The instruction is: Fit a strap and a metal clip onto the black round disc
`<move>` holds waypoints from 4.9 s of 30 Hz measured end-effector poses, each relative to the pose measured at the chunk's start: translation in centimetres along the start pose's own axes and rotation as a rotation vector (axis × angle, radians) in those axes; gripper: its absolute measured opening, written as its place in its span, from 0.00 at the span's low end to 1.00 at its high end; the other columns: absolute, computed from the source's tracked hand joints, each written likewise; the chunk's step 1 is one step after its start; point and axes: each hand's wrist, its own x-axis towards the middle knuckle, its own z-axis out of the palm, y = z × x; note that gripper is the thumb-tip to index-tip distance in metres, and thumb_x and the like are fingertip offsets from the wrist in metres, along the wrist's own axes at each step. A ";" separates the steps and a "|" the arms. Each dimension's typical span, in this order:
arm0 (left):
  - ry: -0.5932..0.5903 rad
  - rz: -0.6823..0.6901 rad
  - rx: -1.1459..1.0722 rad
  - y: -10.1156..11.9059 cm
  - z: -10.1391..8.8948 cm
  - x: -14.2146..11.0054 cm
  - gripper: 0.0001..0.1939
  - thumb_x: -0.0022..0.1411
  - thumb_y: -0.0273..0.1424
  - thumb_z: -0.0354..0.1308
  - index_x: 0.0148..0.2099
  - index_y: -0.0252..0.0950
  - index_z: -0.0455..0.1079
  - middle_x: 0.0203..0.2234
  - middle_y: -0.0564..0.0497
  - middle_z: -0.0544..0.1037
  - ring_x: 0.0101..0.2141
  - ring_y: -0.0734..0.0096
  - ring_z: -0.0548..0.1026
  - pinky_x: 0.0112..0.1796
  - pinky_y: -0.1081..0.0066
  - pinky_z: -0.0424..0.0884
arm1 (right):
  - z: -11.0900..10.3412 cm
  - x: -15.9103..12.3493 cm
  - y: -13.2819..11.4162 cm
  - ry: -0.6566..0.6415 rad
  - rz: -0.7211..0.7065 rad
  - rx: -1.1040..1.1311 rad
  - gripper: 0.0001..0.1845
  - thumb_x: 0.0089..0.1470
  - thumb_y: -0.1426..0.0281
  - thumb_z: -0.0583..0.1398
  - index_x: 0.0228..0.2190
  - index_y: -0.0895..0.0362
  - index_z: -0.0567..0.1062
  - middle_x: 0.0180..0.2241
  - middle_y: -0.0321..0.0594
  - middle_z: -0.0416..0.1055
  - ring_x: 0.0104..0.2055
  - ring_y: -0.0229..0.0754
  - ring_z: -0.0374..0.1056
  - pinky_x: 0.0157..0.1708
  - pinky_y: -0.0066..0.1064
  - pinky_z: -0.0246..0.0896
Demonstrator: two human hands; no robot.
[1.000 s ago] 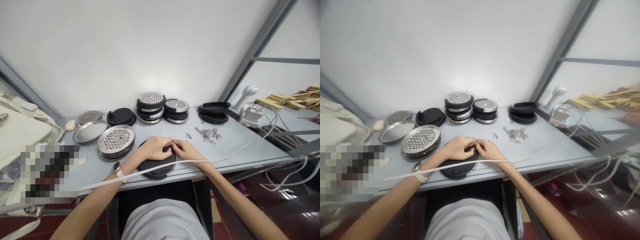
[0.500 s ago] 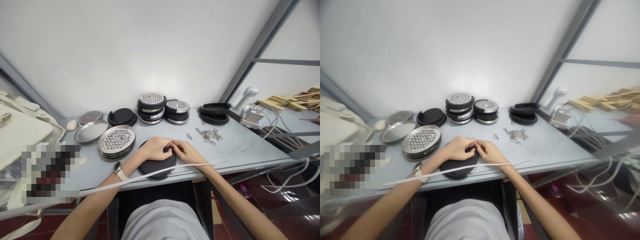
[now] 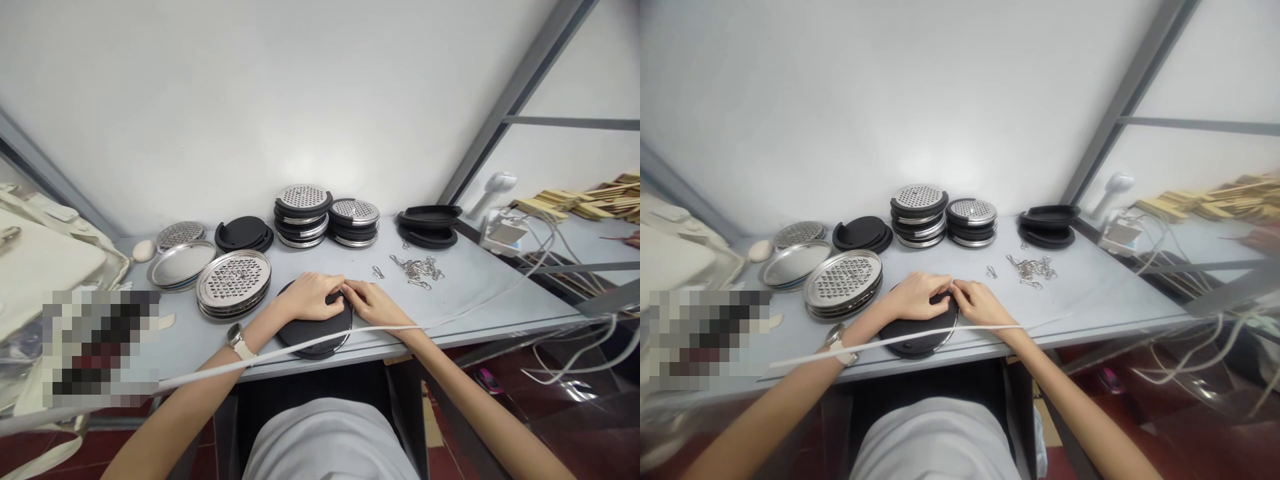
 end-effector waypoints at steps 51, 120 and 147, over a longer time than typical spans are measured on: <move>-0.028 -0.023 0.037 0.3 -0.2 0.0 0.04 0.58 0.32 0.50 0.33 0.38 0.62 0.24 0.54 0.72 0.24 0.71 0.69 0.24 0.71 0.54 | 0.2 0.2 0.0 -0.020 0.015 -0.215 0.20 0.62 0.69 0.45 0.31 0.60 0.75 0.31 0.45 0.76 0.31 0.41 0.70 0.32 0.28 0.54; 0.005 -0.021 0.034 0.0 0.1 0.0 0.05 0.58 0.34 0.51 0.32 0.38 0.60 0.24 0.56 0.71 0.23 0.71 0.68 0.24 0.71 0.53 | 0.3 0.0 0.4 0.023 -0.023 -0.177 0.19 0.62 0.69 0.45 0.29 0.59 0.73 0.28 0.43 0.74 0.28 0.39 0.67 0.30 0.27 0.53; -0.011 -0.033 0.046 0.2 0.0 0.0 0.05 0.59 0.34 0.51 0.33 0.38 0.62 0.25 0.54 0.73 0.24 0.71 0.69 0.24 0.70 0.53 | 0.4 0.1 0.4 0.028 -0.016 -0.188 0.18 0.61 0.70 0.46 0.28 0.59 0.74 0.28 0.43 0.75 0.28 0.39 0.68 0.30 0.27 0.53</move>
